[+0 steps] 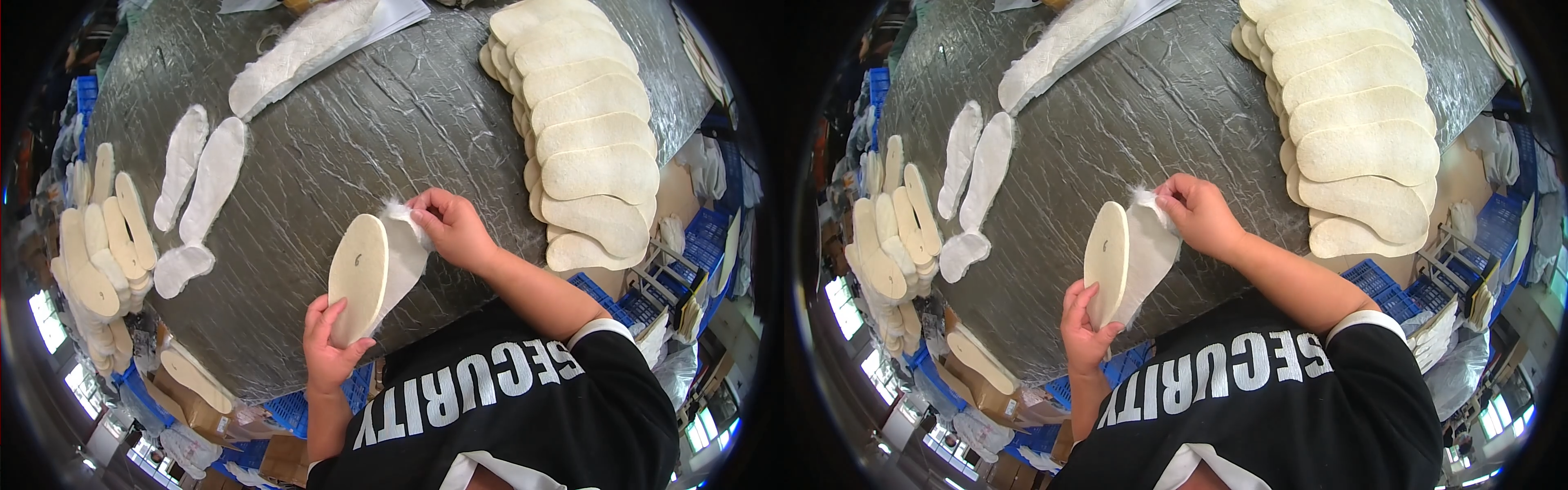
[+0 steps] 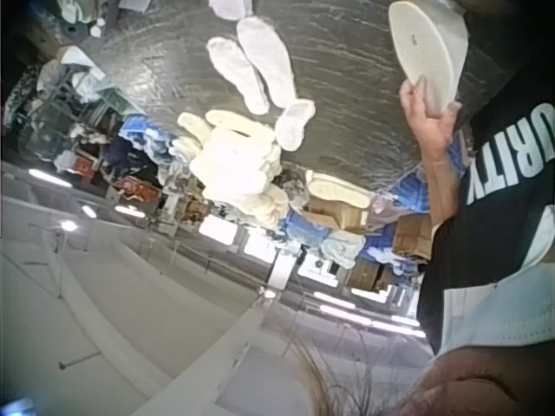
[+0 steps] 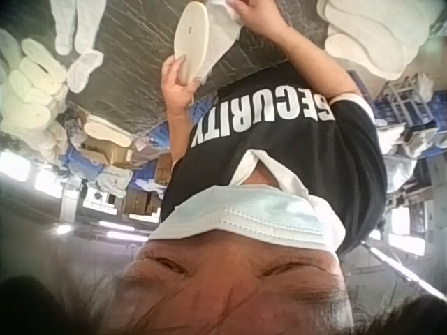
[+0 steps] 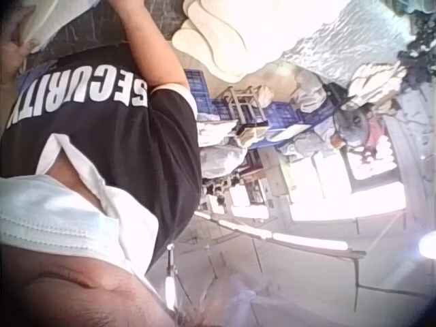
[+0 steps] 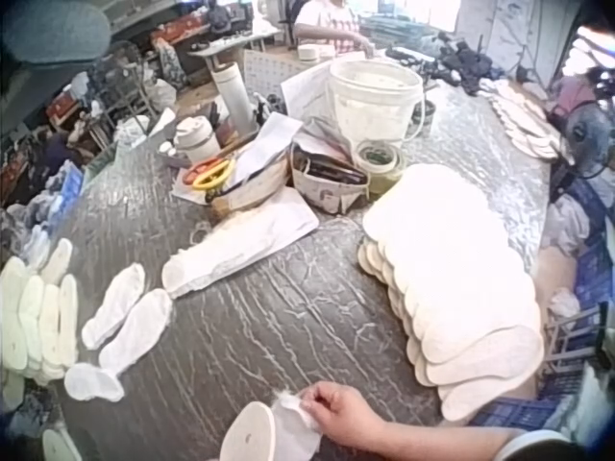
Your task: Inspecting and separating layered shoe insole components on a factory work table.
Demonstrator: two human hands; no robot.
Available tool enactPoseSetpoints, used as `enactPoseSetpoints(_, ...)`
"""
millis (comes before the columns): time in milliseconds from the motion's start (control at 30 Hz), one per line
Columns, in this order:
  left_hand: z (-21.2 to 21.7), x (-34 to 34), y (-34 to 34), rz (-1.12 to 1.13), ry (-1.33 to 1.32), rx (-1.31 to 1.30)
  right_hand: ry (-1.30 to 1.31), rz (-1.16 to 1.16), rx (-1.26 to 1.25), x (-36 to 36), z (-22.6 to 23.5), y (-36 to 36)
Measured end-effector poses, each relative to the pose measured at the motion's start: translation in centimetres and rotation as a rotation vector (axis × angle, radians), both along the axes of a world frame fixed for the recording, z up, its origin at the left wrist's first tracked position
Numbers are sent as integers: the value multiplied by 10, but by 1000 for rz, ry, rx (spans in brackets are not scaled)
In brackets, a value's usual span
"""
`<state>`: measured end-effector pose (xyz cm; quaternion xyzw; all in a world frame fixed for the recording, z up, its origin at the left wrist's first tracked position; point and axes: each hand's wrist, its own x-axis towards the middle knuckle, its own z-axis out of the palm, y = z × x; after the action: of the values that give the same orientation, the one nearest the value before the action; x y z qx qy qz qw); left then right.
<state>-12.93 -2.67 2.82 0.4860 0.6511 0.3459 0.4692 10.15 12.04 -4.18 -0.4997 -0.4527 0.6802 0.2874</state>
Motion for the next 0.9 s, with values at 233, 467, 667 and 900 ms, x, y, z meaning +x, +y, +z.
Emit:
enactPoseSetpoints(233, 15, 3, 7, -224, 343, 146, 589, -157, -620, 1, 4, 4)
enactPoseSetpoints(467, 23, 7, 10, -223, 369, 176, 626, -77, -558, 3, -5, 1)
enactPoseSetpoints(667, 24, 8, 15, -261, 390, 173, 650, -65, -517, 2, -5, -1)
enactPoseSetpoints(900, 25, 8, 18, -273, 418, 178, 618, -74, -513, 1, -1, 0)
